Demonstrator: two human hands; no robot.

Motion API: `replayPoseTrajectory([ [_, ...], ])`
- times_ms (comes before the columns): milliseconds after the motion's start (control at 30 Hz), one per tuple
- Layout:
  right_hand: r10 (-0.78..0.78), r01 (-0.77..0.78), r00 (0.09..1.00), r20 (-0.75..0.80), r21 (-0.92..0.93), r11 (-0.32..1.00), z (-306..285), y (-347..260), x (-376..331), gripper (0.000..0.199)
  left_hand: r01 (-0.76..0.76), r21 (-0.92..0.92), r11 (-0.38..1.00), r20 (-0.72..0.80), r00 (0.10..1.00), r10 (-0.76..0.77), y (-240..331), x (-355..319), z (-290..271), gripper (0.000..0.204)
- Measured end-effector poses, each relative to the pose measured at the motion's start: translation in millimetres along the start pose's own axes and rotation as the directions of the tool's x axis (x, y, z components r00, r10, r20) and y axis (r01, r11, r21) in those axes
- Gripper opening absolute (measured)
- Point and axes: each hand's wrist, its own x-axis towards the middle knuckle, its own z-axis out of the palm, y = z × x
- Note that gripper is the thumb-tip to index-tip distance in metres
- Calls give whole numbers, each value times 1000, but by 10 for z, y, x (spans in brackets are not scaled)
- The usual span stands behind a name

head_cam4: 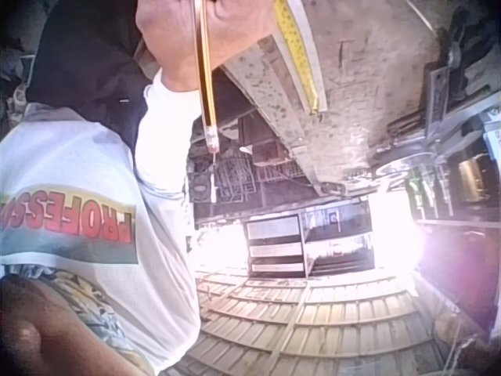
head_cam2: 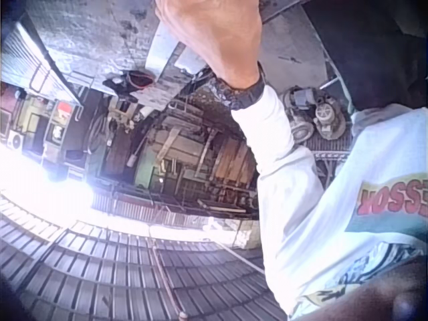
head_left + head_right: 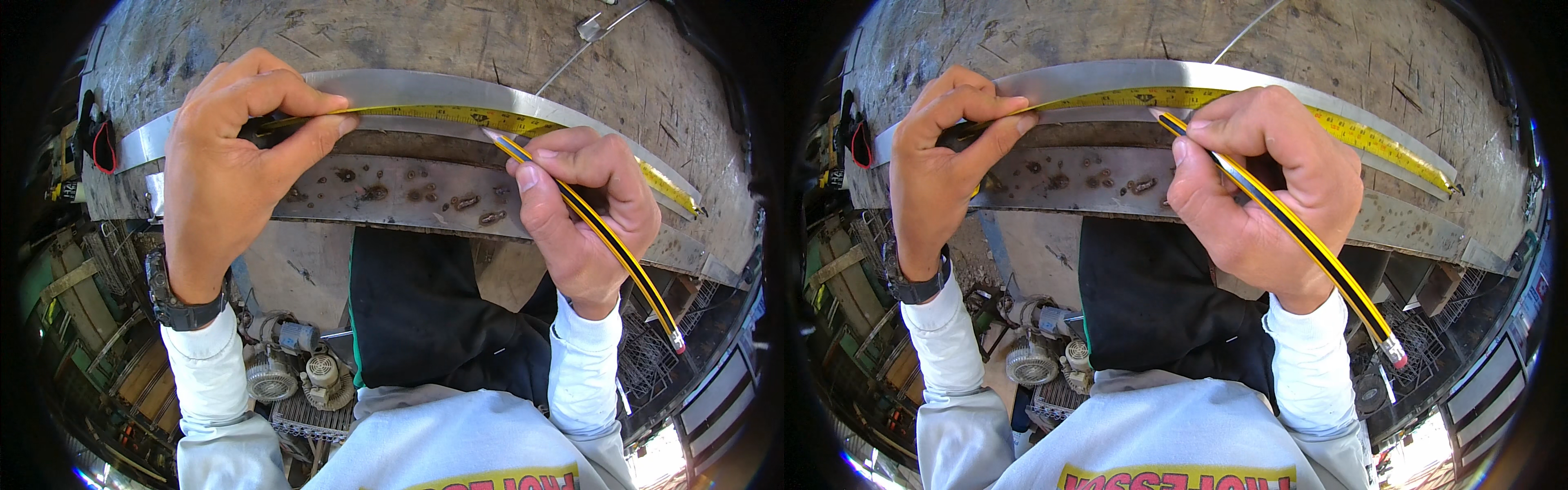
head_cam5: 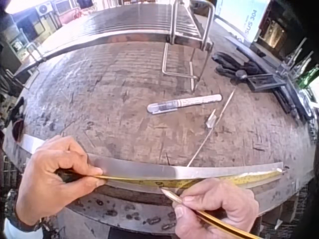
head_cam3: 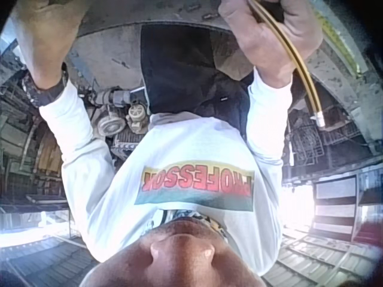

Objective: The person measures a curved metal strip with a tape measure and marks it with a pencil. They then use a square tool to draw a perpendicular line on the metal strip.

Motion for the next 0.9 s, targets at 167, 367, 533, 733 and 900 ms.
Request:
replayPoseTrajectory([
  [167,-9,9,1000,2,-4,1000,7,9,-2,15,-6,0,1000,0,1000,6,-16,-1,2,16],
  [367,94,-100,995,41,186,977,-74,22,-13,15,2,9,1000,3,1000,-2,-2,0,-8,16],
  [533,33,-34,999,17,88,995,-38,30,5,15,-6,-1,1000,-1,1000,6,-3,2,-6,15],
  [733,48,-49,999,21,66,997,-25,10,16,15,-2,1,1000,1,1000,2,-15,-1,-5,16],
  [900,53,-55,998,35,65,996,-14,2,1,15,-17,13,1000,-2,1000,17,-8,6,-6,16],
])
